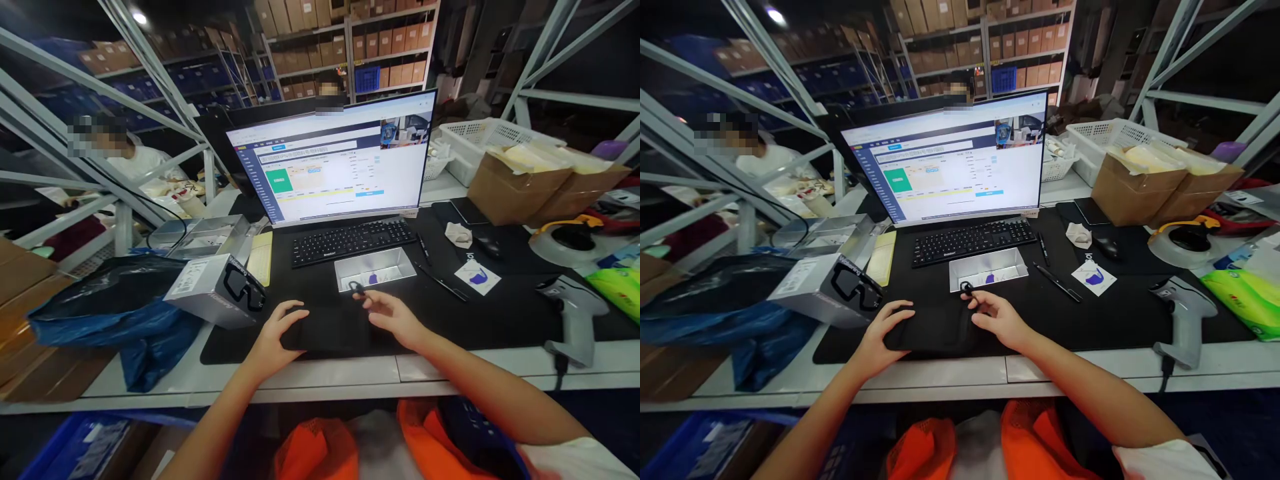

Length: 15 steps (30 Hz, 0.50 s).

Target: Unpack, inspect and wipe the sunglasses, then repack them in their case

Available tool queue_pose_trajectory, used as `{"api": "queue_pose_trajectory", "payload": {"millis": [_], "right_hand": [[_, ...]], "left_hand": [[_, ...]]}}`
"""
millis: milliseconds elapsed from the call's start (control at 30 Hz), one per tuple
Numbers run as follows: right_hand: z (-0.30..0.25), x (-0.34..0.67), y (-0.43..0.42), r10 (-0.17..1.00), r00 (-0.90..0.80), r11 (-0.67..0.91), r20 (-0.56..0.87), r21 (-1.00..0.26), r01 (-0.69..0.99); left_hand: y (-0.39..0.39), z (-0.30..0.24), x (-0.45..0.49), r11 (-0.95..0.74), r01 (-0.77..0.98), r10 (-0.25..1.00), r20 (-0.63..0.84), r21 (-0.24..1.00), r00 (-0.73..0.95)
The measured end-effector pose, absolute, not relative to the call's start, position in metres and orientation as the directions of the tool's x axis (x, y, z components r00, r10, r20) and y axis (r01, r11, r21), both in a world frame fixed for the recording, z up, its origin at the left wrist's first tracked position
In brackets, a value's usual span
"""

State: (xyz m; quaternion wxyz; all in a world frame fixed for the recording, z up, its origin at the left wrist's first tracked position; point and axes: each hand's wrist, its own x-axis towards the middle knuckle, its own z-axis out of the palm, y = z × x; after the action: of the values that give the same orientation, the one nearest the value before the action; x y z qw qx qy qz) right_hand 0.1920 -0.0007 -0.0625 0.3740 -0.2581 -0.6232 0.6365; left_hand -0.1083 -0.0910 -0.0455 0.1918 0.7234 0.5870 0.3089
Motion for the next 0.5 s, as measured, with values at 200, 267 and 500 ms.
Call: {"api": "queue_pose_trajectory", "payload": {"millis": [200, 267, 500], "right_hand": [[-0.04, 0.213, 0.012, 0.93, -0.242, 0.185, 0.275, -0.922, -0.34], [-0.035, 0.226, 0.021, 0.949, -0.19, 0.197, 0.253, -0.942, -0.27], [-0.017, 0.231, -0.01, 0.789, -0.475, 0.572, 0.389, -0.747, 0.339]], "left_hand": [[-0.081, -0.03, -0.101, 0.049, 0.519, 0.984, -0.13, 0.854, 0.121], [-0.075, -0.034, -0.099, 0.129, 0.468, 0.961, -0.227, 0.874, 0.158], [-0.063, -0.061, -0.08, 0.219, 0.431, 0.96, -0.273, 0.875, 0.066]]}}
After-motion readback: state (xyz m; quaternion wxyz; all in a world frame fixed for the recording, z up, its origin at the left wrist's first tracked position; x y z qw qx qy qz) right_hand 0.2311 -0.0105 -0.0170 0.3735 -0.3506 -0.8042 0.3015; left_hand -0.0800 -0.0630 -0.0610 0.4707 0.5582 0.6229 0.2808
